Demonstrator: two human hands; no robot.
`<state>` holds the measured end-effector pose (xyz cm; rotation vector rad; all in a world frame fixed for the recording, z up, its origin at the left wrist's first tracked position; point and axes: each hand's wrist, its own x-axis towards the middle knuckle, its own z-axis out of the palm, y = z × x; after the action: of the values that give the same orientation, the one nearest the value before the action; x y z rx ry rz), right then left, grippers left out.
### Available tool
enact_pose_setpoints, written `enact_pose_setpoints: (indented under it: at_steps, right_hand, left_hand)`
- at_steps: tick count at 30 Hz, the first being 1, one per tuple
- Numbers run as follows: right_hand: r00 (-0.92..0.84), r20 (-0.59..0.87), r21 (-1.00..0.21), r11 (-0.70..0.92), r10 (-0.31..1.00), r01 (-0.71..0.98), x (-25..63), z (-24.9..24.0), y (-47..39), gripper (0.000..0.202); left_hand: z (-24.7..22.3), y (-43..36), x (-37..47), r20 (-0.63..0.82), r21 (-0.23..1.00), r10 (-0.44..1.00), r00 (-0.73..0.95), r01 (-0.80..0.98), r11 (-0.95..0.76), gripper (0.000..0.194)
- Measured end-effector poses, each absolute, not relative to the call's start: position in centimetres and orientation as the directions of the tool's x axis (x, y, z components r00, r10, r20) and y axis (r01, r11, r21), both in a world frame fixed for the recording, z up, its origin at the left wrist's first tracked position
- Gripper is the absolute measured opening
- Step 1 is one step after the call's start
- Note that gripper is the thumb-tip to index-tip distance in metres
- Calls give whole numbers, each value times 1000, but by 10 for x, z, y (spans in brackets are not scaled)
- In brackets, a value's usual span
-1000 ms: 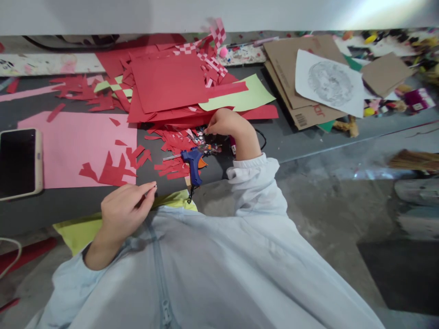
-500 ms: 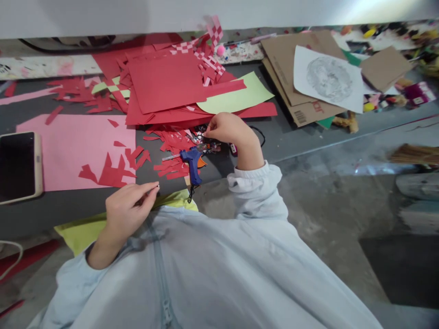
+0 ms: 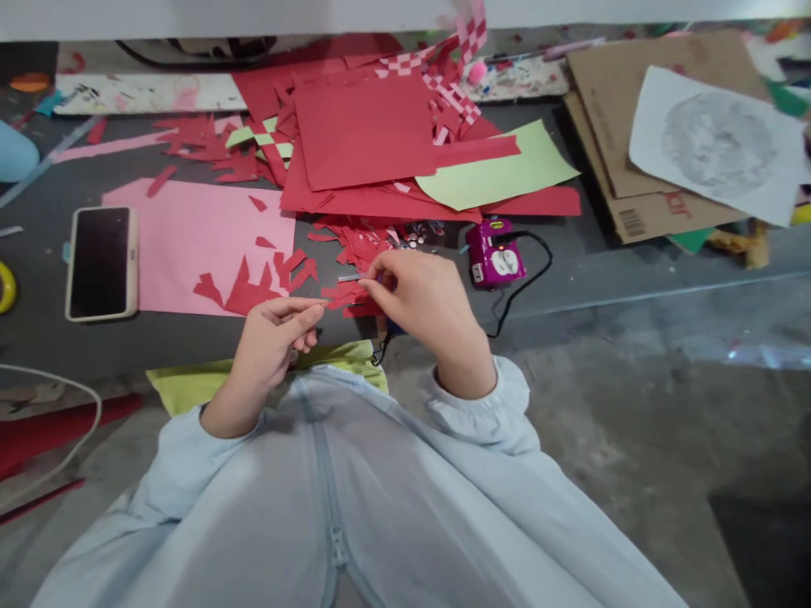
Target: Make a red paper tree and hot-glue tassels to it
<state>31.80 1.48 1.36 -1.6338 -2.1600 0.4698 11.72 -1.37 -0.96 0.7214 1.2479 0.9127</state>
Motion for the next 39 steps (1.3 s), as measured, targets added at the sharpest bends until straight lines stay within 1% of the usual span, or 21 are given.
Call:
enact_pose_setpoints:
  at_steps: [2, 4, 8, 11, 15, 18, 21, 25, 27, 30, 37, 39]
  right_hand:
    - [-347, 183, -551, 389, 920, 739, 302, 12, 4, 12]
    - [-404, 268, -585, 481, 875, 653, 289, 9, -4, 18]
    - [-409, 381, -597, 558, 829, 576, 272, 3, -13, 19]
    - [-409, 408, -601, 577, 816, 552, 265, 1, -13, 17]
    - [-415, 404, -615, 578, 815, 536, 259, 1, -12, 18]
    - [-429, 424, -602, 602, 797, 524, 255, 0, -13, 19]
    - [-453, 434, -588, 626, 779, 513, 252, -1, -14, 20]
    - [-457, 459, -585, 646, 762, 490, 248, -1, -14, 19]
    - [-455, 487, -580, 665, 746, 470, 247, -2, -14, 18]
    - [-468, 488, -559, 676, 737, 480, 246, -4, -14, 20]
    - [-478, 479, -529, 677, 736, 513, 248, -14, -16, 23]
    - [-481, 500, -511, 694, 720, 507, 249, -15, -16, 22]
  left_hand:
    - [-9, -14, 115, -495, 823, 863, 95, -268, 501, 31]
    - [-7, -15, 113, -514, 785, 849, 123, -332, 523, 33]
    - [-3, -20, 104, -546, 727, 823, 158, -399, 559, 33]
    - [-2, -25, 95, -556, 720, 816, 159, -398, 569, 31]
    - [0, -30, 86, -540, 735, 821, 185, -373, 567, 31]
    - [2, -33, 81, -538, 751, 823, 180, -342, 565, 30]
    - [4, -37, 78, -528, 782, 840, 128, -314, 539, 28]
    - [6, -40, 75, -466, 845, 883, 61, -266, 464, 26]
    - [6, -40, 74, -442, 865, 896, 30, -248, 435, 25]
    - [5, -41, 73, -417, 888, 909, -21, -220, 403, 26]
    - [1, -46, 73, -311, 950, 947, -85, -50, 307, 23]
    - [1, -47, 74, -281, 960, 955, -94, -26, 280, 23]
